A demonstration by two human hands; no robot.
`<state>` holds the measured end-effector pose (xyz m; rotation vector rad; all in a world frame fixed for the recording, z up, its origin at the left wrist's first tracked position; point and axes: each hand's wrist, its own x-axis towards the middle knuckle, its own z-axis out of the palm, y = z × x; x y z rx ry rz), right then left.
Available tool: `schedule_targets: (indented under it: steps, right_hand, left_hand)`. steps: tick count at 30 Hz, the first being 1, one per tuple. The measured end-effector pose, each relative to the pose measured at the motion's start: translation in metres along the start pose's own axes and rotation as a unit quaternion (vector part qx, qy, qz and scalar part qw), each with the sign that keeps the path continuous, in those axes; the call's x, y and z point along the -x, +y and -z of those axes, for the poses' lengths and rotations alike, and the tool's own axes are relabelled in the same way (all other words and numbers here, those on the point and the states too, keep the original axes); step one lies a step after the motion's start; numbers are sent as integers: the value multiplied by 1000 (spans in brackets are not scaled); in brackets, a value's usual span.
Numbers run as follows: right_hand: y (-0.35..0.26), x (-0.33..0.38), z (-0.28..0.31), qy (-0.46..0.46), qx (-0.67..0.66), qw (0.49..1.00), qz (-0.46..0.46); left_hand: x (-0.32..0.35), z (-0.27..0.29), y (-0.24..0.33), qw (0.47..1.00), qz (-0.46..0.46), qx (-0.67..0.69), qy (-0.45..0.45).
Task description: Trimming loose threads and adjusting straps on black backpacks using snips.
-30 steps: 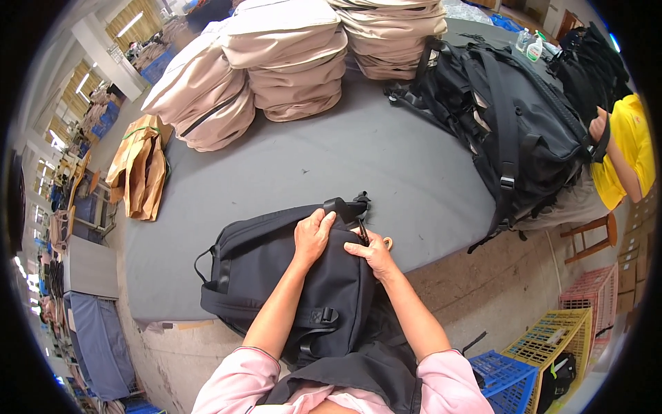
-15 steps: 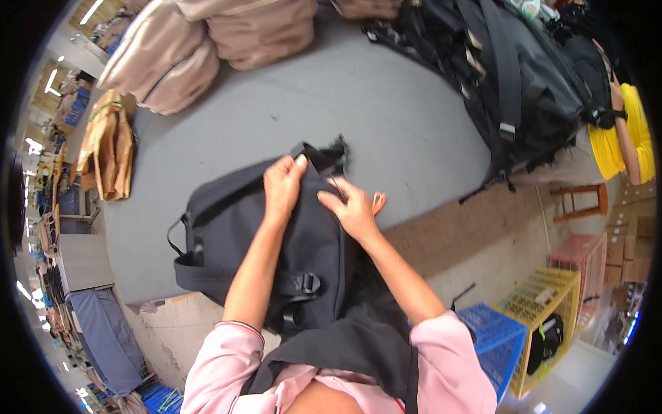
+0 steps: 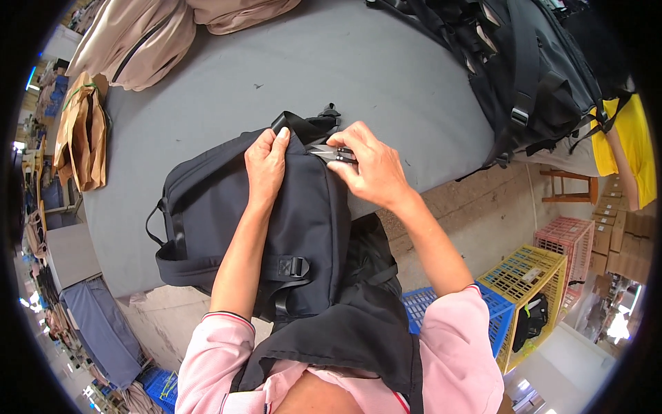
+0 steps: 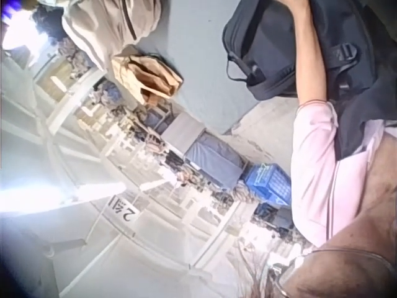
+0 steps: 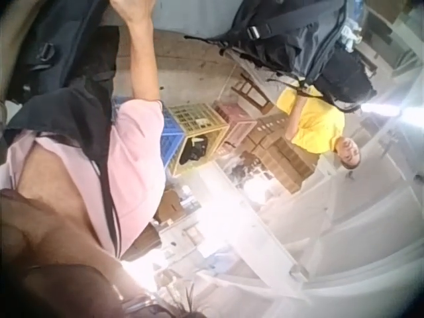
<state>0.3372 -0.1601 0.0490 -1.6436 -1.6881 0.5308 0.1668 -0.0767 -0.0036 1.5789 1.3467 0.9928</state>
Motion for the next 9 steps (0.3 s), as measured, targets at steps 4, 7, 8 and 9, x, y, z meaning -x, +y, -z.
schedule_targets:
  steps: [4,7,8,9]
  right_hand:
    - [5,-13,10,-61,4,997,38]
    - [12,-24,11,-98,26,993,63]
    - [13,-27,11,-105,25,992,71]
    - [14,-30,12,-112,24,990,78]
  left_hand:
    - [0,0,1,1000,17,-3,-2]
    - [-2,0,-3,1000,-6,0,3]
    - [-2,0,-2,1000,-2,-6,1]
    - [-2,1,0,1000,3,-12,-1]
